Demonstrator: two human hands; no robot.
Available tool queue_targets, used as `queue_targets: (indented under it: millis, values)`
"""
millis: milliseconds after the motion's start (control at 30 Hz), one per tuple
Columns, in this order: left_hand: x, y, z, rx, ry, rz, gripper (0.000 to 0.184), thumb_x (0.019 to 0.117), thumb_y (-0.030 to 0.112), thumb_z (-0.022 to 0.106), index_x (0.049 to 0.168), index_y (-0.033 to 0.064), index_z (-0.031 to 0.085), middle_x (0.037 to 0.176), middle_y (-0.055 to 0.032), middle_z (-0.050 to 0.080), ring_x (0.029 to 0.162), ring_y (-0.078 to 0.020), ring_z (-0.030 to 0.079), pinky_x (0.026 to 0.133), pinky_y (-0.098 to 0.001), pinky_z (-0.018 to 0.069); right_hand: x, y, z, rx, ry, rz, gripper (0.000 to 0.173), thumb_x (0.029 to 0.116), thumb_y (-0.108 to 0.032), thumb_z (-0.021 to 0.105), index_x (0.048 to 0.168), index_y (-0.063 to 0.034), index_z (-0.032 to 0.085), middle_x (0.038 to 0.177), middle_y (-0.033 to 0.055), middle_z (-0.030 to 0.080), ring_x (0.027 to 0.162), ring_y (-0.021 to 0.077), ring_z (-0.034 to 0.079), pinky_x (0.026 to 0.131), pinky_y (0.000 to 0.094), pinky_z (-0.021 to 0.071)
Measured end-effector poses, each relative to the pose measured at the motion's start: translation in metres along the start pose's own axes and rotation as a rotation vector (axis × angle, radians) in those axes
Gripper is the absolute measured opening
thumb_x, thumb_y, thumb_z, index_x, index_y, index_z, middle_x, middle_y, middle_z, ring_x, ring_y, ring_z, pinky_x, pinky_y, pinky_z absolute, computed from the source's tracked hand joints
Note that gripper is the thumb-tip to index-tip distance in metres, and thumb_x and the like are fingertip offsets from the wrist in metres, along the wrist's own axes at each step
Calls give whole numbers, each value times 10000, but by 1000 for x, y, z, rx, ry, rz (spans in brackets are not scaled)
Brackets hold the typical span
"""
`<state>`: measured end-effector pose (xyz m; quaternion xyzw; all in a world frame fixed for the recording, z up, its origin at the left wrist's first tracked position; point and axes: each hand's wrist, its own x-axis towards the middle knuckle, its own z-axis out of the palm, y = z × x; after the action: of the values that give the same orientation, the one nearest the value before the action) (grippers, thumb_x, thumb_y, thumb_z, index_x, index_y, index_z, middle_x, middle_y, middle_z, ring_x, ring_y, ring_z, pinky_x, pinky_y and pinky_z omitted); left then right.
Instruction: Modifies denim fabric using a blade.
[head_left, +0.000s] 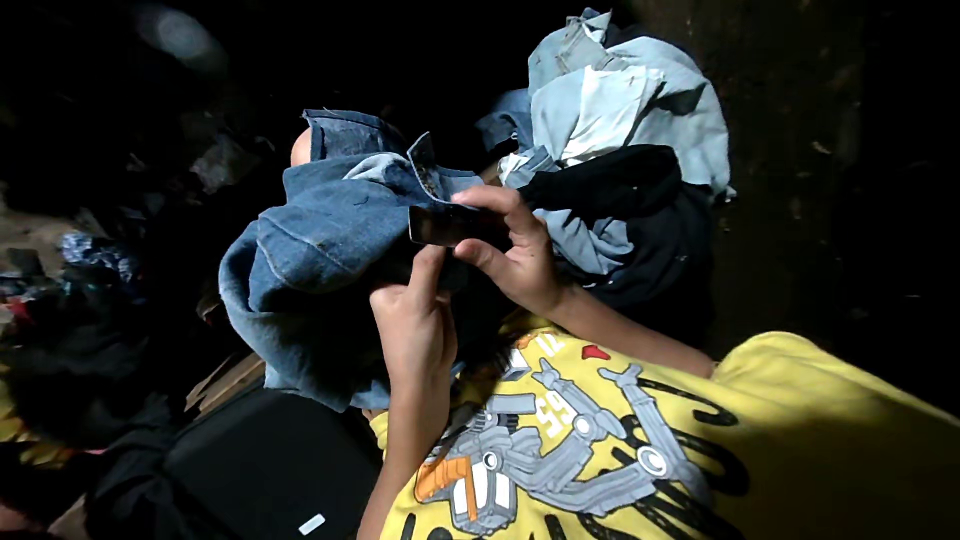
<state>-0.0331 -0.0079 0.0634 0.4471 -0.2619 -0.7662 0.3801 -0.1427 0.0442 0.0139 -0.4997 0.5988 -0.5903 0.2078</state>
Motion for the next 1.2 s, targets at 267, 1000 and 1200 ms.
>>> queue_targets:
  millis: [267,1000,1200]
  values:
    - [9,-8,-9,107,-36,124,229,916,-54,664,1105,76,662,985,-9,754,926,-93,729,869,-288,613,7,-4,-3,379,-130,238,252,1023,-143,602,1238,-23,549,1025,19,649,750,-29,593,645,116,516]
    - [27,-5,-13,309,-232,54,260,862,118,810,1102,124,712,1018,58,757,978,-50,713,903,-257,594,16,2,-19,441,-47,397,183,1023,-166,575,1178,-85,518,828,-85,575,597,-54,485,509,99,403]
    - [18,-7,-5,197,-40,-4,93,968,38,657,967,103,723,895,20,761,841,-56,723,803,-230,608,-2,11,-12,168,-60,201,668,1001,-316,639,1463,83,369,1280,140,614,1024,67,665,879,248,581]
